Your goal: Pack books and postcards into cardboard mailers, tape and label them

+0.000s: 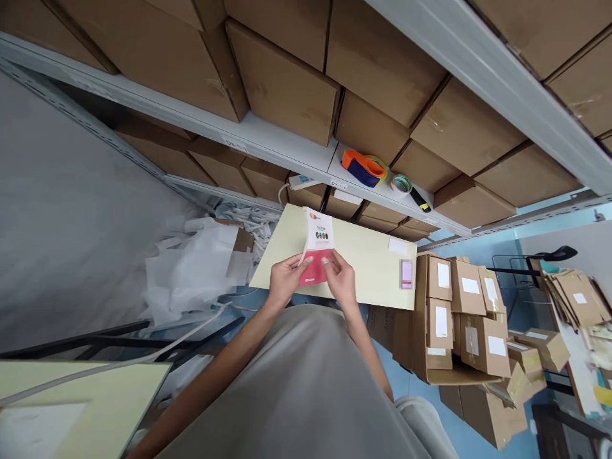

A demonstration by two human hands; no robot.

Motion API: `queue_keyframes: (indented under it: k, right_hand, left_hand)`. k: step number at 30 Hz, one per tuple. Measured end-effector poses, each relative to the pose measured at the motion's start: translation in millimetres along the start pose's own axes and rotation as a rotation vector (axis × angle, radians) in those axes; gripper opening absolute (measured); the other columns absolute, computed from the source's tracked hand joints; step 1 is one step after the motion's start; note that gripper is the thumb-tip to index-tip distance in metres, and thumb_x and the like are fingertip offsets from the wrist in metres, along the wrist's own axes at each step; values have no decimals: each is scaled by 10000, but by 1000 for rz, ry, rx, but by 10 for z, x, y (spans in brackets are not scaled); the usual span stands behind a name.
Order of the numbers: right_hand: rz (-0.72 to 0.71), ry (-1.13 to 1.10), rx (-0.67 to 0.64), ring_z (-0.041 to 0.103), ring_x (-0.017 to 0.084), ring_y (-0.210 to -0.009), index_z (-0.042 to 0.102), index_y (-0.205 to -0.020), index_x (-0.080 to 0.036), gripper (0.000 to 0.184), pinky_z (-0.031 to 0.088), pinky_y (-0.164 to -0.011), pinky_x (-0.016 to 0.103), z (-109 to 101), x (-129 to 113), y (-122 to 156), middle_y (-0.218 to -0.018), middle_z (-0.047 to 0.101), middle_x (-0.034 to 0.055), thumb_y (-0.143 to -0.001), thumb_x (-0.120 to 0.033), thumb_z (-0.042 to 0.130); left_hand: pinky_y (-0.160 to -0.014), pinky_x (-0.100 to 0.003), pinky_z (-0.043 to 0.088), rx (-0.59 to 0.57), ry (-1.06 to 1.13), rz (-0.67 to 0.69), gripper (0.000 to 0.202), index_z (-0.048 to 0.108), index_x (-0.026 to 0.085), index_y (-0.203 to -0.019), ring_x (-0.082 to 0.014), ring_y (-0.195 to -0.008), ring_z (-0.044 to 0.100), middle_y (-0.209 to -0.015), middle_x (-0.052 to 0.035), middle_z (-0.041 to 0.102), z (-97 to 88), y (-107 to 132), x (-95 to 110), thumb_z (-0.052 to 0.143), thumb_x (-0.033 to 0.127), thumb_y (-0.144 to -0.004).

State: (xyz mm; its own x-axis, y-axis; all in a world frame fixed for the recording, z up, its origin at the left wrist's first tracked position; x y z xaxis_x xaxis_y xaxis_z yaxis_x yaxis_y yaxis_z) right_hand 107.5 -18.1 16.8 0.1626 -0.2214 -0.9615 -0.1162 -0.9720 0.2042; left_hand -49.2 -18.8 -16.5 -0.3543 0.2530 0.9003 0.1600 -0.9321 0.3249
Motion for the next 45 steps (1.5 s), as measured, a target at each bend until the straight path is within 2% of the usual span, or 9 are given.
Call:
queue_keyframes:
  k: [7,11,15,20,24,30,38,42,45]
  right_hand:
    - [-94,19,114,834,312,-1165,824,-1285,-202,608,696,-1035,440,280,-211,135,-1277,872,113,-917,-686,814]
    - [-130,69,144,793,281,-983,830,-1069,-172,571,656,-889,375,176,-241,194,-988,867,102,-981,-714,673]
    - [-83,-31,122,777,274,-950,827,-1138,-159,634,627,-858,363,119,-153,328,-1032,863,109,-954,-751,691]
    - [16,-102,104,796,299,-975,835,-1184,-175,697,654,-878,390,89,-62,489,-1075,880,106,-883,-799,762]
    - [34,-115,40,817,325,-1042,837,-1255,-178,716,677,-904,415,78,-52,509,-1155,889,111,-899,-793,751]
    - [-37,281,252,772,400,-1324,773,-1462,-138,831,603,-1149,524,289,-31,472,-1444,801,215,-943,-781,681]
    - [-69,122,0,785,316,-1298,755,-1459,-258,699,663,-1111,437,956,-150,693,-1399,840,60,-911,-688,814]
    - [-105,78,114,810,317,-1137,810,-1142,-193,532,680,-1022,431,836,-206,605,-1134,882,98,-973,-682,689]
    - [-64,-87,88,830,327,-1095,778,-1148,-187,586,684,-998,458,637,-202,529,-1176,879,141,-911,-722,736]
  left_hand:
    - [-1108,-430,647,-144,-409,239,503,897,222,-1279,-379,-1253,815,-1296,-65,866,-24,263,52,789,587,-951]
    - [-1300,-469,531,-202,-424,311,646,769,247,-1508,-337,-1458,715,-1543,-100,755,-220,213,94,800,570,-949]
    - [-1333,-551,480,-8,-255,126,863,763,145,-1437,-391,-1505,669,-1557,-232,722,-600,-31,56,811,791,-867]
    - [-953,-424,703,-248,65,-278,829,868,149,-1120,-340,-1052,855,-1153,-195,877,-968,-58,20,1017,780,-603]
    - [-865,-408,714,-335,168,-376,734,884,158,-1084,-302,-926,859,-1097,-174,886,-1067,104,104,1101,625,-561]
    - [-1005,-489,690,-168,45,-130,788,880,153,-1055,-351,-993,858,-1054,-168,887,-1015,200,223,1057,735,-555]
    - [-1034,-501,677,-97,-292,129,483,922,247,-1012,-374,-1020,861,-1030,-103,895,-785,575,234,845,695,-848]
    - [-1188,-480,615,-205,-319,256,463,903,276,-1228,-359,-1232,822,-1280,-104,869,-801,617,283,867,569,-871]
    - [-1247,-482,574,-33,-279,233,649,828,248,-1406,-372,-1388,751,-1494,-148,779,-968,446,280,893,595,-862]
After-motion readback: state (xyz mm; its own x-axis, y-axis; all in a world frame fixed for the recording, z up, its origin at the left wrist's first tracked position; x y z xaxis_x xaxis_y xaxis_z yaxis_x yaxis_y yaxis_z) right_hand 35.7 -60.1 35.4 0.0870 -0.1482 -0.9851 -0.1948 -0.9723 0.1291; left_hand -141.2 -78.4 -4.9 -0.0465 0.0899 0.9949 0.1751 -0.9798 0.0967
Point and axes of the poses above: each hand's wrist, its own y-axis away from the middle knuckle, its own z-axis out of the palm, x = y × z, the point moved 1 cm from there along -y, towards the middle knuckle
